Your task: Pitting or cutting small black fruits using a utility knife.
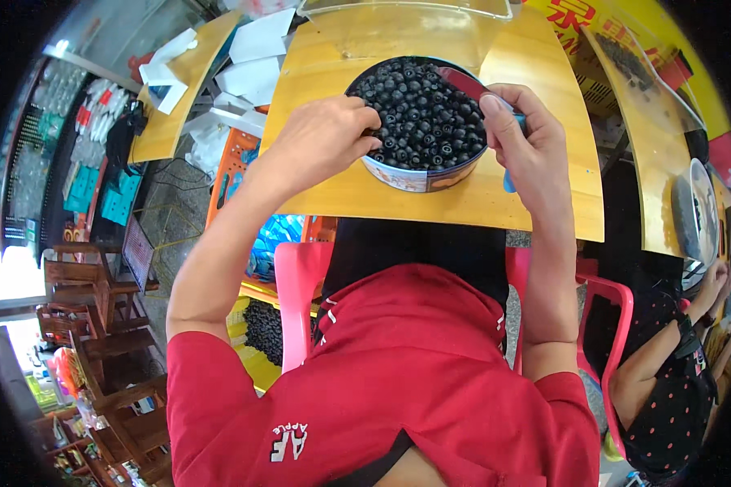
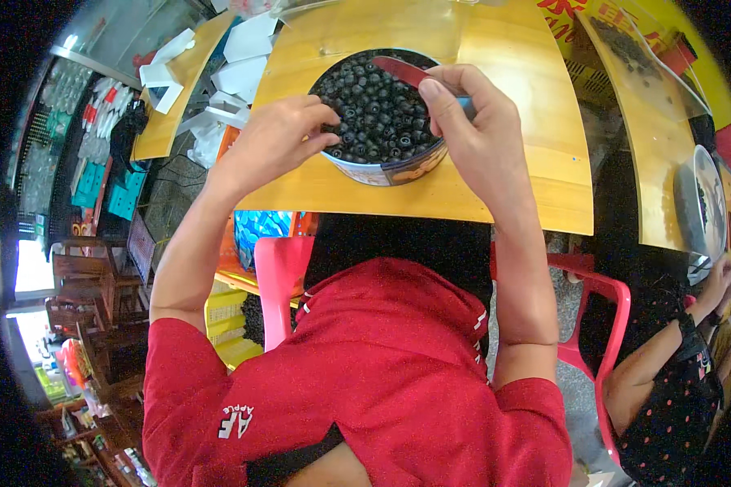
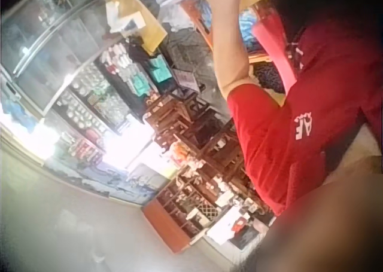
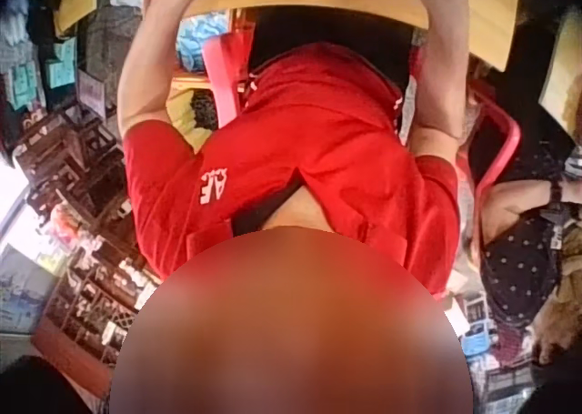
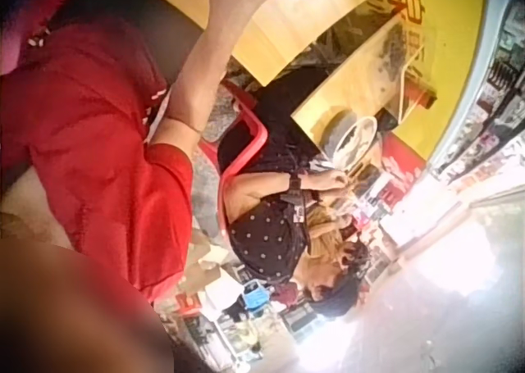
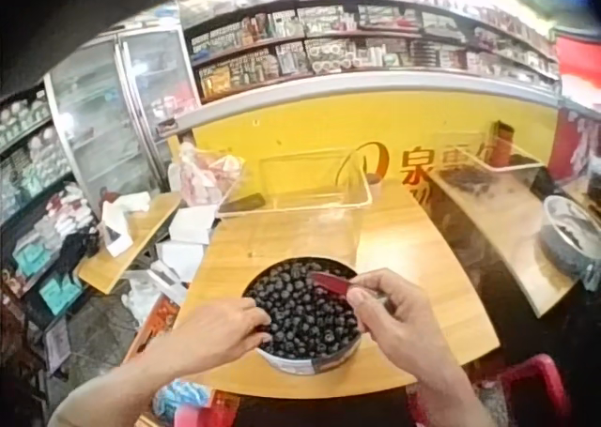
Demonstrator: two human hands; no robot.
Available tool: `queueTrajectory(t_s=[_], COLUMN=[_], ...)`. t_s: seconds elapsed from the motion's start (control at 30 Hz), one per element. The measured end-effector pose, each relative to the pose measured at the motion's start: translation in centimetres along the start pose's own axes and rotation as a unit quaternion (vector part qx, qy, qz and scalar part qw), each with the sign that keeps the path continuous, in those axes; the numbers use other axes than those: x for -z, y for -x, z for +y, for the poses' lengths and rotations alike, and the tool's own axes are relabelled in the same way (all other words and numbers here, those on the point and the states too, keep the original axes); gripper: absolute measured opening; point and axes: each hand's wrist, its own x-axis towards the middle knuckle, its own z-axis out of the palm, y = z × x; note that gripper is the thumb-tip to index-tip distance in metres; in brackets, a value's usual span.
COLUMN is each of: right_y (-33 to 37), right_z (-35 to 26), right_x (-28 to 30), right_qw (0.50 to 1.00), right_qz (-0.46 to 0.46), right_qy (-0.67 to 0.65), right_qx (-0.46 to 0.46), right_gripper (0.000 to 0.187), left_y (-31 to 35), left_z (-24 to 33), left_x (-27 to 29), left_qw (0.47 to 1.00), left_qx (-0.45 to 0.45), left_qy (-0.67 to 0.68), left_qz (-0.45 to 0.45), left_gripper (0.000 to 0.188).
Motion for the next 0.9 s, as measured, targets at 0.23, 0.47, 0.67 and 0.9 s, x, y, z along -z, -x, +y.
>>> queueTrajectory(t_s=[0.23,0.47,0.67,0.9], right_y=[0.0,0.6,0.8,0.6], right_z=[0.0,0.1,0.4,0.0], right_x=[0.0,-1.4,-2.6,-2.3], right_qw=[1.0,0.986,0.956,0.964], right_qz=[-0.017,-0.027,-0.039,-0.028], right_qy=[0.013,-0.122,-0.241,-0.204], right_qx=[-0.001,-0.111,-0.16,-0.171], right_gripper=[0.023,0.026,0.026,0.026], left_y=[-0.8,-0.6,-1.5,-2.3], left_z=[0.1,1.3,4.2,4.5], left_x=[0.5,-0.8,-2.2,-1.0], left_qw=[0.998,0.926,0.868,0.935], left_qx=[0.024,0.127,0.09,-0.021], left_qy=[0.04,0.347,0.46,0.311], left_qz=[-0.044,0.079,0.164,0.167], left_gripper=[0.013,0.014,0.021,0.022])
